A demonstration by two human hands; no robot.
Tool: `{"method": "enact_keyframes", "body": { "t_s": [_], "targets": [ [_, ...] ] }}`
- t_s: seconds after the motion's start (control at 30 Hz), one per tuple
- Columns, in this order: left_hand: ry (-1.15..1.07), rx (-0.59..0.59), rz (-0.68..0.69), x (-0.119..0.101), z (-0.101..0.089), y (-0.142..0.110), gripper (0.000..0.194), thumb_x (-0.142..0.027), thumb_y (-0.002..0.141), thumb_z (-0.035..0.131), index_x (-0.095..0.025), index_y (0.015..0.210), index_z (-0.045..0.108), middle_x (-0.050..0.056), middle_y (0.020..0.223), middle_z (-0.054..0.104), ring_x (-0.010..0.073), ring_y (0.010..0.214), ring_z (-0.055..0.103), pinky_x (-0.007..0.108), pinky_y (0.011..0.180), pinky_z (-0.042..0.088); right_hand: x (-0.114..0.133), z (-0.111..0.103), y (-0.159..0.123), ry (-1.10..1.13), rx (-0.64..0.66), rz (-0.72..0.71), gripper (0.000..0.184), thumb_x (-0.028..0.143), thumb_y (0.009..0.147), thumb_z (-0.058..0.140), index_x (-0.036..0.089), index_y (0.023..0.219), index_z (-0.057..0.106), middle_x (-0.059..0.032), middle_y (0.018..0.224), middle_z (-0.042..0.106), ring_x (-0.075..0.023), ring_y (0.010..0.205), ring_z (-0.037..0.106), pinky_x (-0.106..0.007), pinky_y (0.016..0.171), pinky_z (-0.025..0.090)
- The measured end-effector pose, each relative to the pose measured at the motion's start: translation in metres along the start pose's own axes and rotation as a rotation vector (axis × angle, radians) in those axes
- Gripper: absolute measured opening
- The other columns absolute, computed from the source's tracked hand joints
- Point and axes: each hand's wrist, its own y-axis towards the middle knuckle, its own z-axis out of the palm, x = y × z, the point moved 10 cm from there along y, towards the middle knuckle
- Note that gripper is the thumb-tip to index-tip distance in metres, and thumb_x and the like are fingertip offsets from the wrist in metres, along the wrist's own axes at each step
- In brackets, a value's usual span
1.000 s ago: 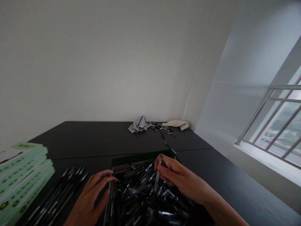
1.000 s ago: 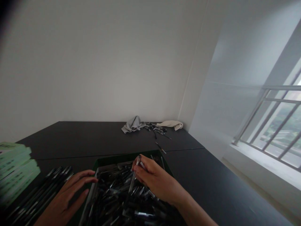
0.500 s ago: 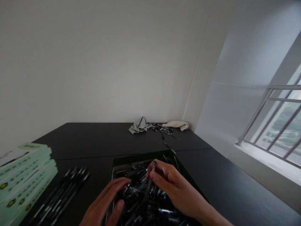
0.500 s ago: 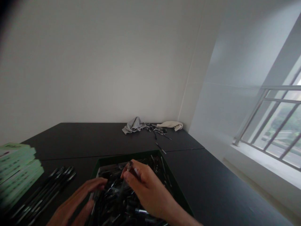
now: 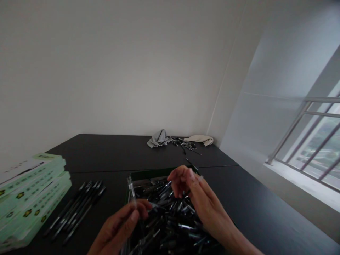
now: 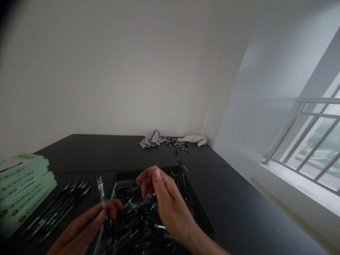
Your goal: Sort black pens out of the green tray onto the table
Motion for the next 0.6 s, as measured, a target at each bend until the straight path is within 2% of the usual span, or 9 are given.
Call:
{"method": "enact_keyframes", "body": {
  "t_s": [0.07, 0.1, 0.23, 0.33, 0.47, 0.6],
  "targets": [
    [-0.134, -0.143, -0.084, 0.007, -0.018, 0.0, 0.042, -0.064, 0.071, 0.064, -0.025, 0.085, 0.072, 0.003, 0.094, 0.074, 0.0255, 0.097, 0.065, 0.035, 0.084, 0.054, 0.005, -0.012, 0.0, -0.048, -0.072, -0.036, 0.056, 0.054, 0.098, 0.017, 0.019, 0.086, 0.06, -0.002, 0.076, 0.053, -0.0152, 0.075, 0.047, -0.029, 0.074, 0.037],
    [-0.218, -0.177, -0.138, 0.011, -0.022, -0.001, 0.043, -0.063, 0.067, 0.068, -0.024, 0.086, 0.073, 0.003, 0.091, 0.074, 0.0253, 0.092, 0.067, 0.035, 0.08, 0.056, 0.006, -0.016, -0.001, -0.088, -0.098, -0.037, 0.06, 0.056, 0.097, 0.015, 0.019, 0.081, 0.059, -0.0023, 0.076, 0.053, -0.0158, 0.076, 0.046, -0.03, 0.074, 0.036],
    [-0.522, -0.242, -0.241, 0.017, -0.027, -0.002, 0.03, -0.042, 0.059, 0.083, -0.022, 0.08, 0.073, 0.0, 0.083, 0.073, 0.0174, 0.077, 0.069, 0.025, 0.068, 0.058, -0.001, -0.014, -0.002, -0.132, -0.097, 0.035, 0.071, 0.065, 0.093, 0.01, 0.018, 0.063, 0.055, -0.0012, 0.062, 0.046, -0.0142, 0.061, 0.041, -0.027, 0.056, 0.032],
    [-0.621, -0.226, -0.256, 0.018, -0.027, -0.001, 0.024, -0.029, 0.06, 0.084, -0.021, 0.079, 0.073, -0.002, 0.077, 0.072, 0.0131, 0.067, 0.069, 0.02, 0.06, 0.058, 0.001, -0.008, -0.005, -0.049, -0.072, 0.033, 0.064, 0.063, 0.094, 0.021, 0.018, 0.065, 0.056, 0.0017, 0.054, 0.041, -0.0111, 0.05, 0.037, -0.024, 0.047, 0.029],
    [-0.713, -0.245, -0.322, 0.024, -0.024, -0.008, 0.018, -0.015, 0.065, 0.079, -0.019, 0.082, 0.072, -0.002, 0.079, 0.075, 0.0125, 0.065, 0.071, 0.022, 0.066, 0.06, 0.021, -0.001, -0.015, -0.009, -0.021, -0.112, 0.049, 0.051, 0.097, 0.032, 0.019, 0.071, 0.059, 0.0012, 0.055, 0.046, -0.0103, 0.049, 0.041, -0.023, 0.046, 0.031],
    [-0.844, -0.263, -0.373, 0.025, -0.015, -0.017, 0.022, -0.007, 0.063, 0.078, -0.019, 0.082, 0.073, -0.003, 0.08, 0.077, 0.0112, 0.067, 0.073, 0.017, 0.066, 0.061, 0.052, 0.012, -0.032, -0.062, 0.105, -0.401, 0.048, 0.046, 0.098, 0.03, 0.023, 0.072, 0.064, -0.0009, 0.051, 0.051, -0.0134, 0.049, 0.048, -0.026, 0.047, 0.037]
  ]
}}
